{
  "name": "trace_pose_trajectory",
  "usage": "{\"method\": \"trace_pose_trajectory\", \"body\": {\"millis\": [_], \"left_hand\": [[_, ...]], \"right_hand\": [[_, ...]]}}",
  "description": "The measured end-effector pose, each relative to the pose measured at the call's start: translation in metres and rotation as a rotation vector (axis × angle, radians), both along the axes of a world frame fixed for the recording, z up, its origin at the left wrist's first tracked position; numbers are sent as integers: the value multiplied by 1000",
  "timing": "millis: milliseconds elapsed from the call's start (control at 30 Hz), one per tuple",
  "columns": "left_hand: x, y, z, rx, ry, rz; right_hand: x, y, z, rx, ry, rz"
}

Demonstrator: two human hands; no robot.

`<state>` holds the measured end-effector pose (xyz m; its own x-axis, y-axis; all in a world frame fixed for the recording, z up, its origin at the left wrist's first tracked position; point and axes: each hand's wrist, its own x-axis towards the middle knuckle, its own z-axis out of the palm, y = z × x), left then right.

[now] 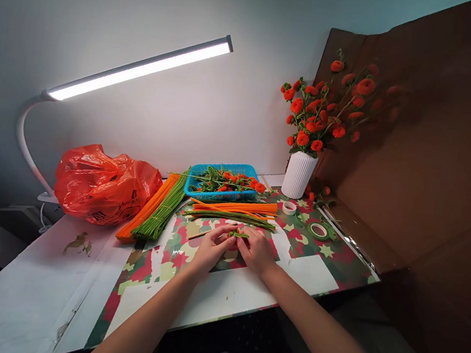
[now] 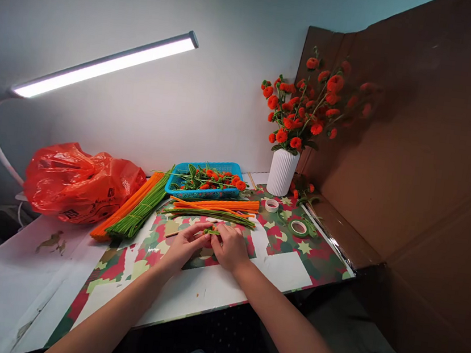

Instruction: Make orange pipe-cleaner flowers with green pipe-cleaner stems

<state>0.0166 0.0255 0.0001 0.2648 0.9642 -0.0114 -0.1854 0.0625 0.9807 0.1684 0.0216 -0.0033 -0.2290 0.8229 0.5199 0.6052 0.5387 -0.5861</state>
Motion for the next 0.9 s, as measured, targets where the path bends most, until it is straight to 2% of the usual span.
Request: {"method": "trace_pose_trajectory", "body": {"millis": [100,267,367,433,567,667,767,900], "left_hand": [[0,0,0,122,79,-2],[-3,4,-4,335,228,2],[-4,5,-6,409,260,4],[-4,4,-5,376,234,-4],[-1,2,-1,129,48,-52],[0,3,-3,-8,-78,-23],[-1,6,-6,-65,-126,33],[-2,5,-4,-37,-81,75]], "right_hand": [[2,1,0,-35,33,45],[4,5,-2,-245,301,164],[6,8,-2,-303,356,189],[8,10,-1,-298,340,213],[11,10,1,-236,274,218],[12,7,3,-244,309,200],[11,4,3,-255,339,179],[8,3,0,-164,228,136]]}}
